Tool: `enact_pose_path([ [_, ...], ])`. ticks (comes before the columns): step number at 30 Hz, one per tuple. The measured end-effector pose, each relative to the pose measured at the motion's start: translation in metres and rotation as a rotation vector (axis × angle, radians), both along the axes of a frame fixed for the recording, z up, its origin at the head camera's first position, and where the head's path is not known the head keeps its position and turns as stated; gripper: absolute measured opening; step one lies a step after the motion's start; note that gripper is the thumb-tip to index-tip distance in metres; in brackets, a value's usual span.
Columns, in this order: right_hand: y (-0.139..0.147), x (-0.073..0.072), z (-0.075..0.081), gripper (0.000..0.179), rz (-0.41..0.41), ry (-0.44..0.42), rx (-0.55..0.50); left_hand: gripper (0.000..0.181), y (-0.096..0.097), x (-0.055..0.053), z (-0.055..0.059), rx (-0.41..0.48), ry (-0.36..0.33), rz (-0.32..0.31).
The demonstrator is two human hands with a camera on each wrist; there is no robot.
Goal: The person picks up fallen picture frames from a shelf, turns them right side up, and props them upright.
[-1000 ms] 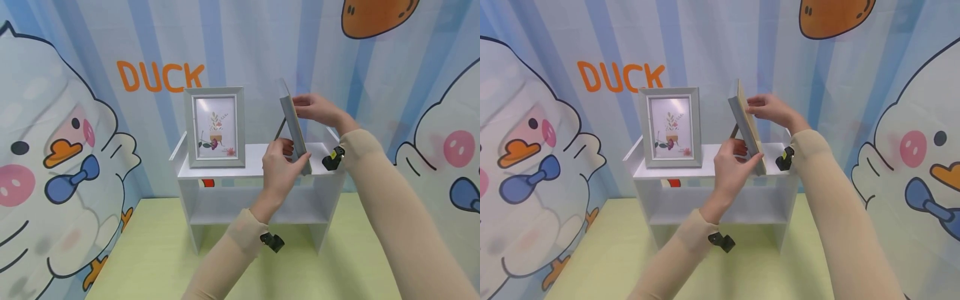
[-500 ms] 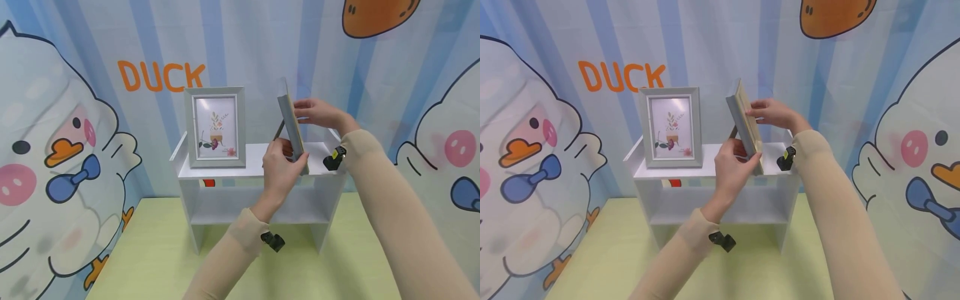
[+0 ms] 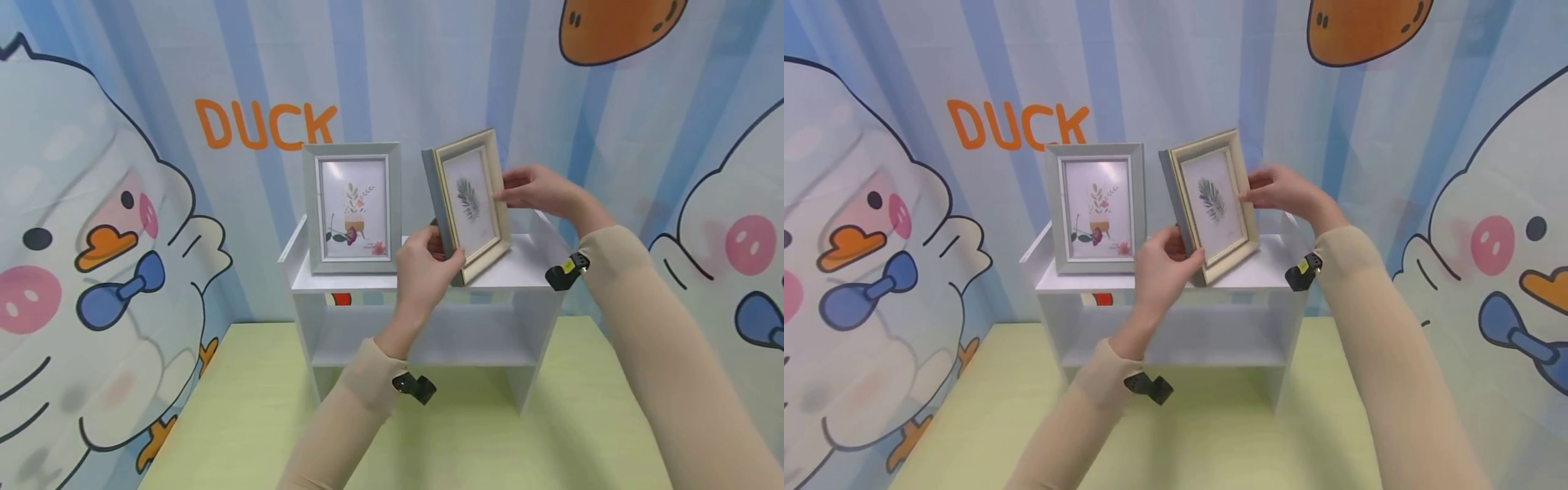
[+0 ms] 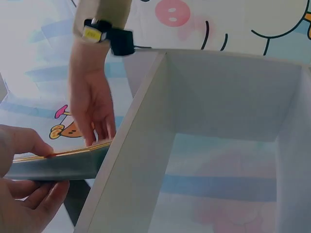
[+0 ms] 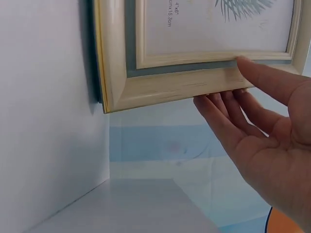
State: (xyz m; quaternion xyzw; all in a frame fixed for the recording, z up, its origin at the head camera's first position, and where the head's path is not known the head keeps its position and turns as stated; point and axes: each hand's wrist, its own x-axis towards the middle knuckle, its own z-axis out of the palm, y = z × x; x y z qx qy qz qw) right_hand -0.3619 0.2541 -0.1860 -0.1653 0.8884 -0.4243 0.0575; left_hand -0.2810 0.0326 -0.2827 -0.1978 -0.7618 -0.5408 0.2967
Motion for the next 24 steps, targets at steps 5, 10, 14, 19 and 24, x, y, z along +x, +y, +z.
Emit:
enact_pose_path([
  [5,0.01,0.009,-0.005,0.061,-0.049,-0.017,-0.026,0.023,-0.013,-0.007,0.007,-0.025,-0.068,-0.023],
  [10,0.015,0.021,-0.01,0.07,-0.098,-0.04,-0.031,0.029,-0.022,-0.012,0.013,-0.048,-0.117,-0.005],
  [14,0.016,0.029,-0.012,0.073,-0.138,-0.04,-0.039,0.032,-0.025,-0.014,0.015,-0.061,-0.113,0.029],
  [19,0.019,0.04,-0.014,0.077,-0.17,-0.016,-0.023,0.034,-0.025,-0.015,0.015,-0.05,-0.106,0.059],
  [24,0.023,0.051,-0.02,0.08,-0.2,-0.001,-0.043,0.03,-0.022,-0.016,0.014,-0.025,-0.098,0.066],
])
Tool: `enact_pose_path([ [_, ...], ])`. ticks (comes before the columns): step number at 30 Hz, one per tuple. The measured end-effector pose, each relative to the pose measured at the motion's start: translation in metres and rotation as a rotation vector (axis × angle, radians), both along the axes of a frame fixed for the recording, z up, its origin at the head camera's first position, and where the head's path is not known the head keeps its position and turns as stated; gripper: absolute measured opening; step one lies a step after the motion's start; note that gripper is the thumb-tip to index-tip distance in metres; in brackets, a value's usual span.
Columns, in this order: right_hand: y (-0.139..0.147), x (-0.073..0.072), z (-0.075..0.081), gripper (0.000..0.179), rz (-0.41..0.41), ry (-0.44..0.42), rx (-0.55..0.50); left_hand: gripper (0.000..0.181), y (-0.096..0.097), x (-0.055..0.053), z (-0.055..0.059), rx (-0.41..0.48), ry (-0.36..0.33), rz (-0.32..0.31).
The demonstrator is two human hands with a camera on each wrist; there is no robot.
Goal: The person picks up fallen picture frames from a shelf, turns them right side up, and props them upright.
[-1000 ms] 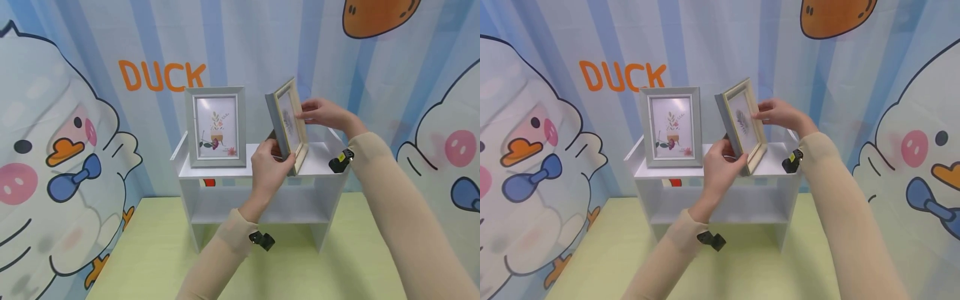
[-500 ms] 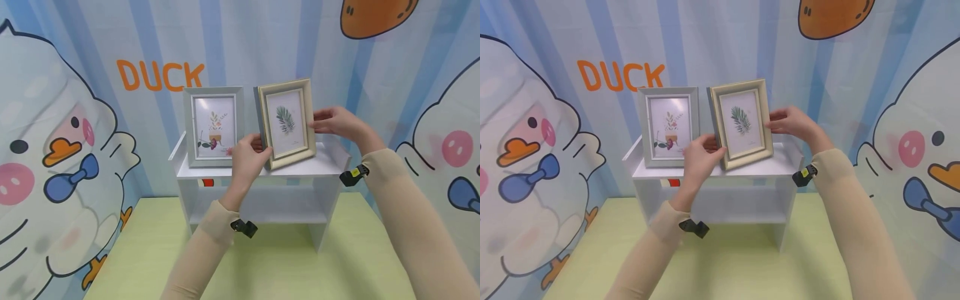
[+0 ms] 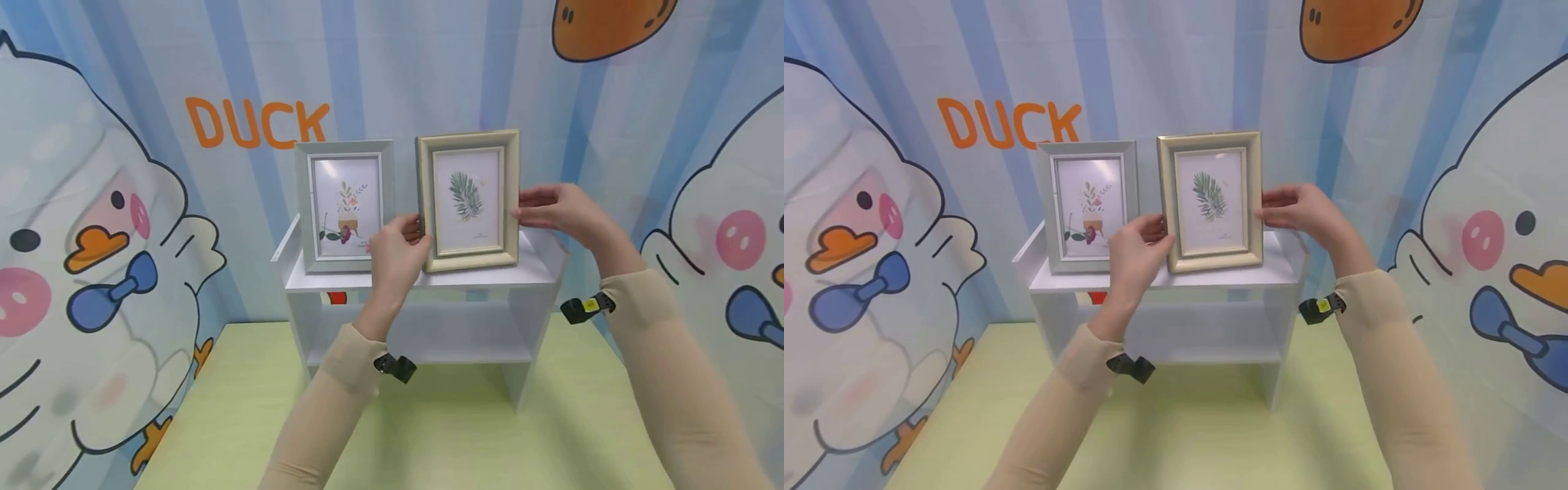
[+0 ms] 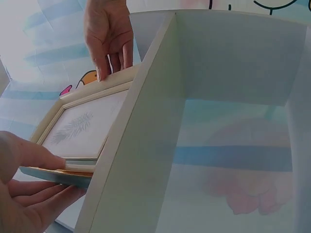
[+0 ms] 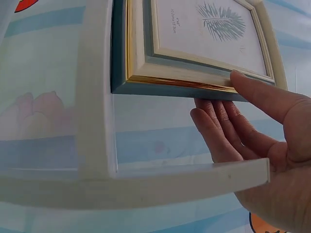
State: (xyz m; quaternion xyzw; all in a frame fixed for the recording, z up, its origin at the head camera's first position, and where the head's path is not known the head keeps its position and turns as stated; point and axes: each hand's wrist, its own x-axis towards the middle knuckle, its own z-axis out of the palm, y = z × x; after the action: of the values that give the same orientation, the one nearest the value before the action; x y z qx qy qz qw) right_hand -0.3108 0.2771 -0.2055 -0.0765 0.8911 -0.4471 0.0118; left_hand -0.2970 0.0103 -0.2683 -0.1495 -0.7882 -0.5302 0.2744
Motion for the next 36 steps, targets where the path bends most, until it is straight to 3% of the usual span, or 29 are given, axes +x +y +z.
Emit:
enact_pose_path([
  [12,-0.002,0.01,-0.011,0.075,-0.028,0.035,-0.129,0.027,0.002,-0.002,-0.001,0.022,0.012,0.027],
  [31,-0.006,0.014,-0.014,0.069,-0.063,0.093,-0.025,0.03,0.0,-0.003,-0.001,0.036,0.024,0.034],
  [33,-0.005,0.015,-0.014,0.068,-0.061,0.099,-0.035,0.031,-0.001,-0.002,-0.002,0.029,0.042,0.032],
  [36,0.0,0.019,-0.017,0.065,-0.063,0.125,-0.047,0.03,-0.008,0.003,-0.006,0.018,0.126,0.043],
])
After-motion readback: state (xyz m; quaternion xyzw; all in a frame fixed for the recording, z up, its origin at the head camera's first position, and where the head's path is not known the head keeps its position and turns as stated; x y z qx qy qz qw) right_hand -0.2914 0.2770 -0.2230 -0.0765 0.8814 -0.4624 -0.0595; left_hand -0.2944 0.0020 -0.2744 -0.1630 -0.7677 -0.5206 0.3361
